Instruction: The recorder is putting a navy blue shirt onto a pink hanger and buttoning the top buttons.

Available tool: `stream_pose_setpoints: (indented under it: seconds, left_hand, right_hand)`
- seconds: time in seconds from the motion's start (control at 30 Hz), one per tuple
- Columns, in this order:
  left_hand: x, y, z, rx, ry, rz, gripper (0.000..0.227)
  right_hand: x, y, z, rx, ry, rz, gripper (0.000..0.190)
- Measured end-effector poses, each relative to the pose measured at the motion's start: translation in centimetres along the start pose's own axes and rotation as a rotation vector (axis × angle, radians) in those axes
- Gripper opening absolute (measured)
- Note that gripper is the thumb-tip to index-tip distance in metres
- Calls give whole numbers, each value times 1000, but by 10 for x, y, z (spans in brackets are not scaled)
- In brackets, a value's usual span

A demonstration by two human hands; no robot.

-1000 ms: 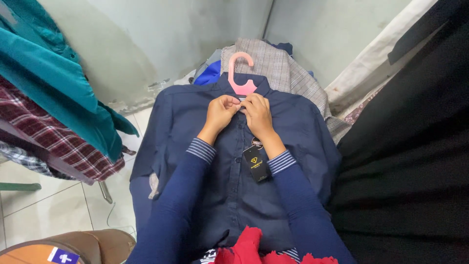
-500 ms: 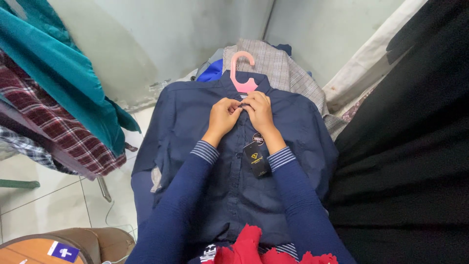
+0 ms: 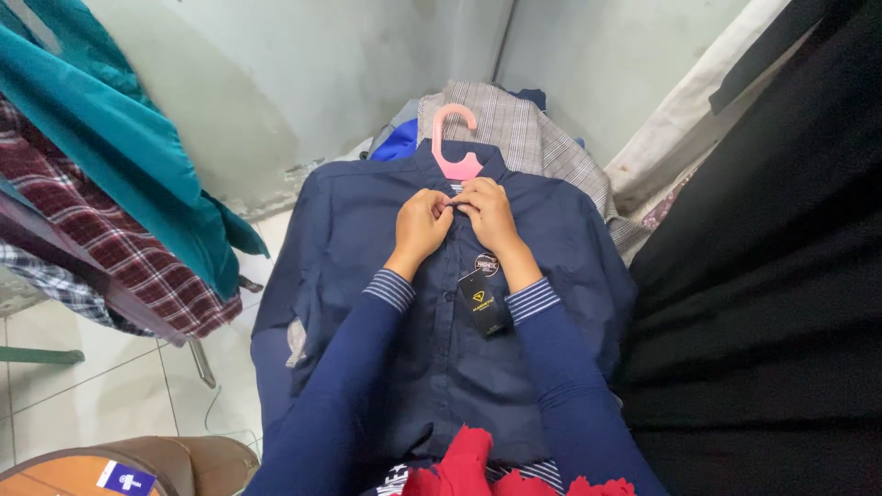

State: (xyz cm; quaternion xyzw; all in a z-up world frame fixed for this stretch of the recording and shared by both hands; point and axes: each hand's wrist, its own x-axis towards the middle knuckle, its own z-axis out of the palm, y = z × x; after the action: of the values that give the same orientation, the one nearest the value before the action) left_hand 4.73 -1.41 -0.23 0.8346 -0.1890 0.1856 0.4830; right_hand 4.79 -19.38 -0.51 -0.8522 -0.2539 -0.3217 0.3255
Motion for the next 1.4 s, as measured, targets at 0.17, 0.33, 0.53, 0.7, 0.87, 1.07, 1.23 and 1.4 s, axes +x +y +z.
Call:
stream_pose_setpoints:
  seconds: [0.17, 0.33, 0.53, 0.7, 0.87, 1.07, 1.23, 1.4]
  left_hand:
    - [-2, 5, -4, -10, -4, 16, 9]
    - [-5, 5, -5, -40, -3, 26, 13]
    - [-4, 1, -2, -30, 2, 15, 22]
    - [-4, 7, -2, -12, -8, -31, 22]
    - [-3, 13, -2, 18, 0, -59, 21]
    - [-5, 9, -1, 44, 23, 82, 24]
    - [-7, 2, 0, 114, 60, 159, 27]
    - [-6, -3, 1, 140, 45, 227, 28]
  right_hand:
    - [0, -6, -2, 50, 37, 5, 11]
    - [-2, -9, 1, 56, 76, 12, 11]
    - [-4, -11, 4, 58, 99, 21, 11]
    - [-5, -10, 3, 61, 90, 31, 9]
    - [1, -16, -7, -114, -64, 20, 6]
    - [9, -12, -14, -221, -185, 18, 6]
    - [-7, -25, -19, -217, -36, 3, 10]
    - [-7, -51, -78, -404, 386, -3, 20]
